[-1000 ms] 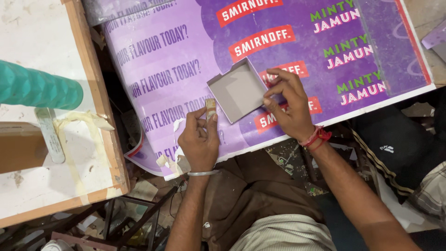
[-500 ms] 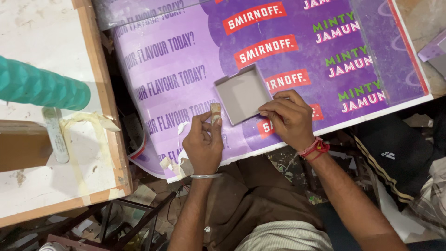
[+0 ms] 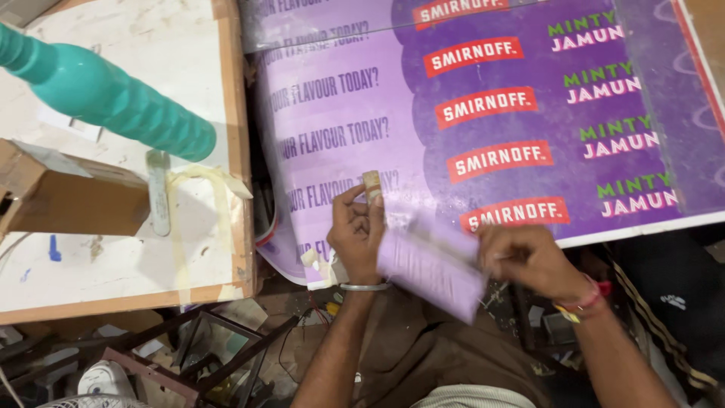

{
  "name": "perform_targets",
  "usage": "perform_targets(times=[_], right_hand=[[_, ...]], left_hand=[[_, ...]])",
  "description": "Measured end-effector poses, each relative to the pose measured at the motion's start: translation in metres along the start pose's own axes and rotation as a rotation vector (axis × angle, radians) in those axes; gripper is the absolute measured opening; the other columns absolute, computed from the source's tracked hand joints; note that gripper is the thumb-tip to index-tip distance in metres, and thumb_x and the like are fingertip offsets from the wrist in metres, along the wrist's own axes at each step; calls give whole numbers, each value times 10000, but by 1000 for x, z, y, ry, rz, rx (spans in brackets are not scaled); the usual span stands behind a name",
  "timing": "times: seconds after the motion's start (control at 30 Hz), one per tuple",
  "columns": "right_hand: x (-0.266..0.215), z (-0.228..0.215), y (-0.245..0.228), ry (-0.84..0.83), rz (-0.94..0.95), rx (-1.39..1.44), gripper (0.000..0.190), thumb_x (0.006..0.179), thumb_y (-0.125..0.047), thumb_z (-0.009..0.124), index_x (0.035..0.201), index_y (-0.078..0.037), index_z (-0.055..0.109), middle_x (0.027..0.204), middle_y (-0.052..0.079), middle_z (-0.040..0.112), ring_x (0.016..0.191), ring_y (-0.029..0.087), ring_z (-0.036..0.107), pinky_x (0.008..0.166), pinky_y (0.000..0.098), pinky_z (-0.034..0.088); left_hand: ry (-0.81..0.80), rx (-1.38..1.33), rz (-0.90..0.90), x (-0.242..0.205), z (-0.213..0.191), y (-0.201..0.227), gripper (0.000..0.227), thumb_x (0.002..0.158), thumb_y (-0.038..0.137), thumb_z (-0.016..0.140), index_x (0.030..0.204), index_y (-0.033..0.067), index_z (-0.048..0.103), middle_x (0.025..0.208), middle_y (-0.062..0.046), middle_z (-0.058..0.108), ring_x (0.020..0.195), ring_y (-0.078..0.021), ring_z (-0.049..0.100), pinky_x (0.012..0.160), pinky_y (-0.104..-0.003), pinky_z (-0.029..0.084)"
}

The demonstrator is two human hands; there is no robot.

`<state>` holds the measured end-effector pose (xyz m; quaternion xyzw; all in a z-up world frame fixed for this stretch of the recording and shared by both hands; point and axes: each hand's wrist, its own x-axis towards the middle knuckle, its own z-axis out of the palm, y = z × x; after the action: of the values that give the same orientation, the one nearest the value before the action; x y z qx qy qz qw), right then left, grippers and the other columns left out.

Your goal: The person assembles small rectangular boxes by folding and taping printed cardboard pieces. They repeatedly fold the sides, apply adhesive tape to secure the edges, and place the finished boxes on the table.

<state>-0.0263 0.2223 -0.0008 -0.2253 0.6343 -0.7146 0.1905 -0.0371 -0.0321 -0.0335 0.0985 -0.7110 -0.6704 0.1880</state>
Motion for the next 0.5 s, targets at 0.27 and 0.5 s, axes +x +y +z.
perform_targets(times=[0.27, 0.5], right_hand=[[49, 26, -79, -110, -259, -486, 102, 814, -10, 711, 877, -86, 737, 894, 16, 749, 922, 187, 711, 879, 356, 571], [90, 64, -81, 398, -560, -1023, 799, 801, -321, 806, 1403, 76, 465, 1532, 294, 342, 1422, 478, 371, 1141, 522, 414]], left_hand=[[8, 211, 22, -7, 2, -1, 246, 953, 82, 716, 1176, -4, 659, 672, -42, 652, 524, -36, 544, 430, -211, 373], [0, 170, -5, -3, 2, 1, 221, 966, 114, 694, 1157, 12, 652, 690, -8, 659, 515, -27, 571, 409, -207, 393]])
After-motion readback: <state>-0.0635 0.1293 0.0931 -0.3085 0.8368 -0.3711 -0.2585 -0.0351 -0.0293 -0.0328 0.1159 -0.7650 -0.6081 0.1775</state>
